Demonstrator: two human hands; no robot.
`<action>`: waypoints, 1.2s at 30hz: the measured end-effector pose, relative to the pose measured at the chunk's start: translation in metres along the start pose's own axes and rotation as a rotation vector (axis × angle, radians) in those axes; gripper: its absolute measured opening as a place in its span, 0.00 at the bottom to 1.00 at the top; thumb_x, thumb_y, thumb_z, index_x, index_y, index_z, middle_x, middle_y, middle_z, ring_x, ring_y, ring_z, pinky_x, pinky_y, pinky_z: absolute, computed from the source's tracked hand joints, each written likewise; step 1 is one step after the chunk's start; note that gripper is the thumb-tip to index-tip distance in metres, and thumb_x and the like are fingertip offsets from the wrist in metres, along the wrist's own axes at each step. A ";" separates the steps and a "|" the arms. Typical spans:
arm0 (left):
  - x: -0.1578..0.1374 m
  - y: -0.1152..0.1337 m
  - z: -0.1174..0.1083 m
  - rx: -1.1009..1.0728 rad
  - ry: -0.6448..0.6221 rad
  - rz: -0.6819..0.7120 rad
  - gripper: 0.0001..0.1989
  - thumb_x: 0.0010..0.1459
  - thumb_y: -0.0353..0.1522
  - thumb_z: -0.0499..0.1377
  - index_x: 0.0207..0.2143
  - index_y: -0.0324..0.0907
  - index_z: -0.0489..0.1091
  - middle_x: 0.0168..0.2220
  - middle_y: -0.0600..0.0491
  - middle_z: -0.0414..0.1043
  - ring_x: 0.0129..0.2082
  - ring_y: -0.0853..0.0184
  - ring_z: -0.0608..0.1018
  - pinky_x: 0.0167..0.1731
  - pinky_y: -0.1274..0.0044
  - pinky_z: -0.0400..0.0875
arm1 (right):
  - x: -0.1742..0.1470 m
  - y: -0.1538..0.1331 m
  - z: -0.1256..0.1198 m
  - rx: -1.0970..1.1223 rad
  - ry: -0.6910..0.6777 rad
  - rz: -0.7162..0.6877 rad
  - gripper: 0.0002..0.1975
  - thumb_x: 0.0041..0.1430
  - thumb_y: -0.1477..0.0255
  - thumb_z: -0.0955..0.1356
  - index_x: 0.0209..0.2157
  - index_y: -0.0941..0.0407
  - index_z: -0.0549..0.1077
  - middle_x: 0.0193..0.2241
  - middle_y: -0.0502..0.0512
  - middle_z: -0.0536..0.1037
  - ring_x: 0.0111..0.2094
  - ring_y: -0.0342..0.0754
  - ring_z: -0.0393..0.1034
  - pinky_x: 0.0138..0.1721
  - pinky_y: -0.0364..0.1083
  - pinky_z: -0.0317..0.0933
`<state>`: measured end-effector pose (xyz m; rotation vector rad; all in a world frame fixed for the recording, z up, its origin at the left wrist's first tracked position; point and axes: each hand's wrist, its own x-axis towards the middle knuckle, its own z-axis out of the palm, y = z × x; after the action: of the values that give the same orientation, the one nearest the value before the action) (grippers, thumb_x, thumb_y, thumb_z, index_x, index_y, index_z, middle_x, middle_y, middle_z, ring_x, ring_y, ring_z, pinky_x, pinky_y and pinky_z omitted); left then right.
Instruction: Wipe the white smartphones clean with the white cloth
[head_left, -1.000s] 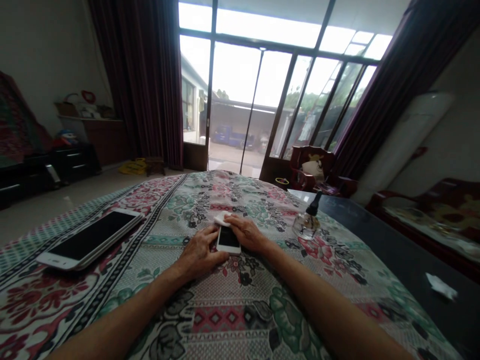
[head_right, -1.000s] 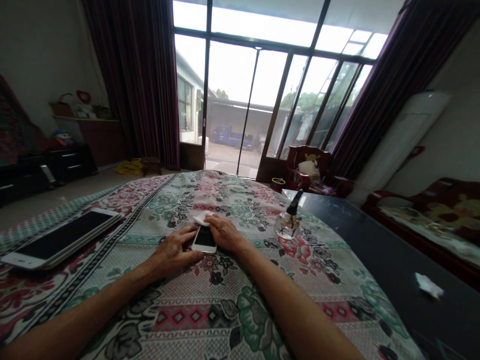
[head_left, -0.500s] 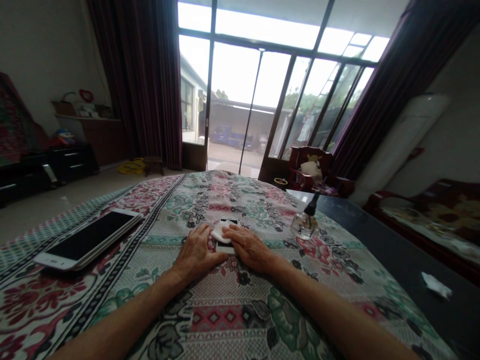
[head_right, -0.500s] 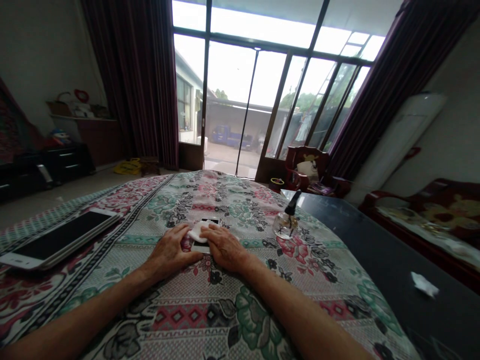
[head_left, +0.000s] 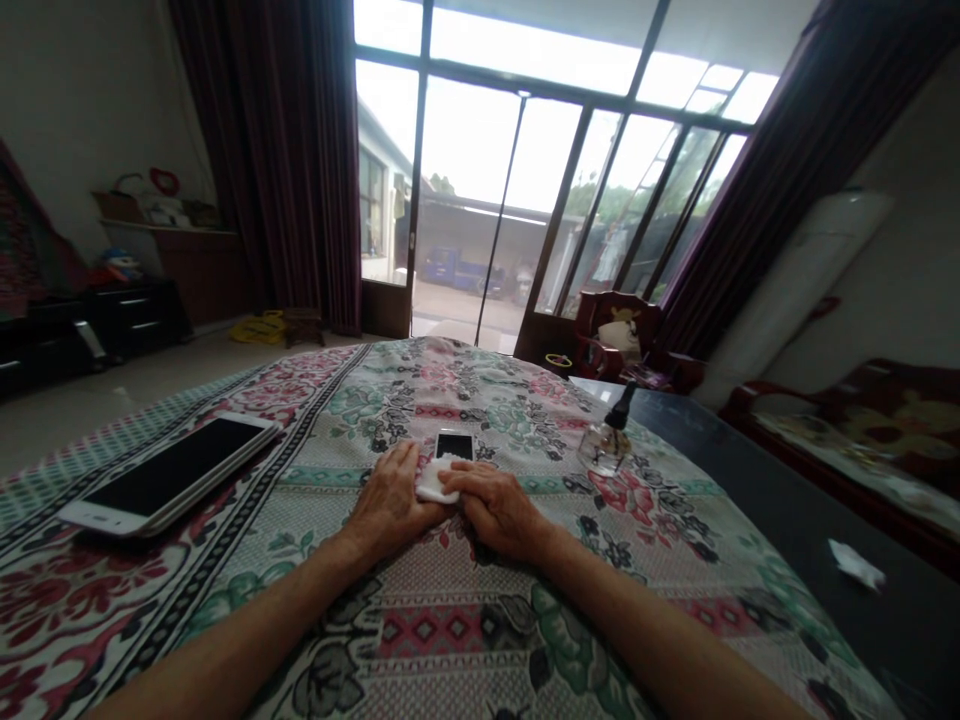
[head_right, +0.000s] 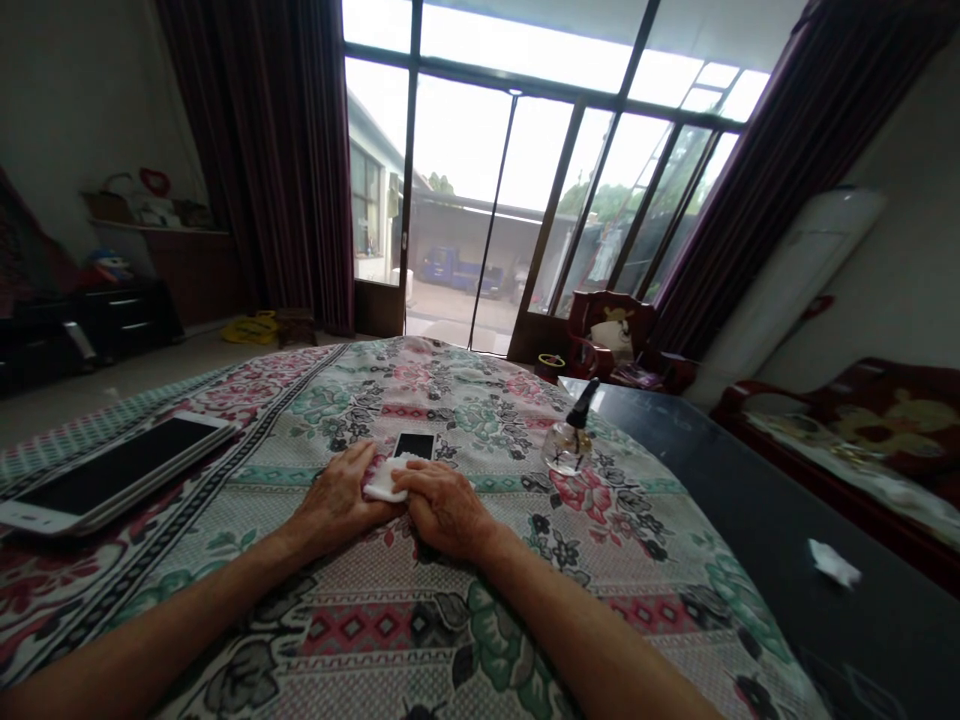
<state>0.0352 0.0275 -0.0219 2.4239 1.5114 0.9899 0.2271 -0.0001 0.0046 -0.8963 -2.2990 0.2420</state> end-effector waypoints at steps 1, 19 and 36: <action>0.000 0.000 0.000 0.002 0.008 0.008 0.39 0.46 0.45 0.64 0.57 0.36 0.58 0.59 0.35 0.62 0.59 0.47 0.65 0.58 0.59 0.60 | 0.000 0.000 0.000 0.013 0.012 -0.006 0.18 0.58 0.80 0.59 0.46 0.56 0.74 0.47 0.57 0.77 0.54 0.49 0.67 0.56 0.53 0.60; -0.001 -0.001 0.001 -0.011 0.030 0.038 0.35 0.48 0.44 0.62 0.57 0.38 0.61 0.58 0.40 0.63 0.58 0.48 0.66 0.57 0.58 0.61 | 0.003 -0.004 -0.021 0.186 0.030 0.205 0.15 0.50 0.74 0.58 0.28 0.56 0.75 0.24 0.52 0.75 0.27 0.44 0.66 0.33 0.45 0.60; 0.002 0.011 -0.016 -0.060 -0.071 0.111 0.21 0.49 0.40 0.63 0.46 0.43 0.70 0.51 0.48 0.69 0.51 0.54 0.70 0.52 0.60 0.65 | 0.014 0.029 -0.028 0.558 0.465 0.626 0.18 0.57 0.57 0.61 0.31 0.57 0.72 0.27 0.51 0.73 0.29 0.46 0.64 0.31 0.44 0.60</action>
<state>0.0347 0.0202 -0.0040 2.4966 1.3181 0.9429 0.2533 0.0291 0.0222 -1.1864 -1.3675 0.8019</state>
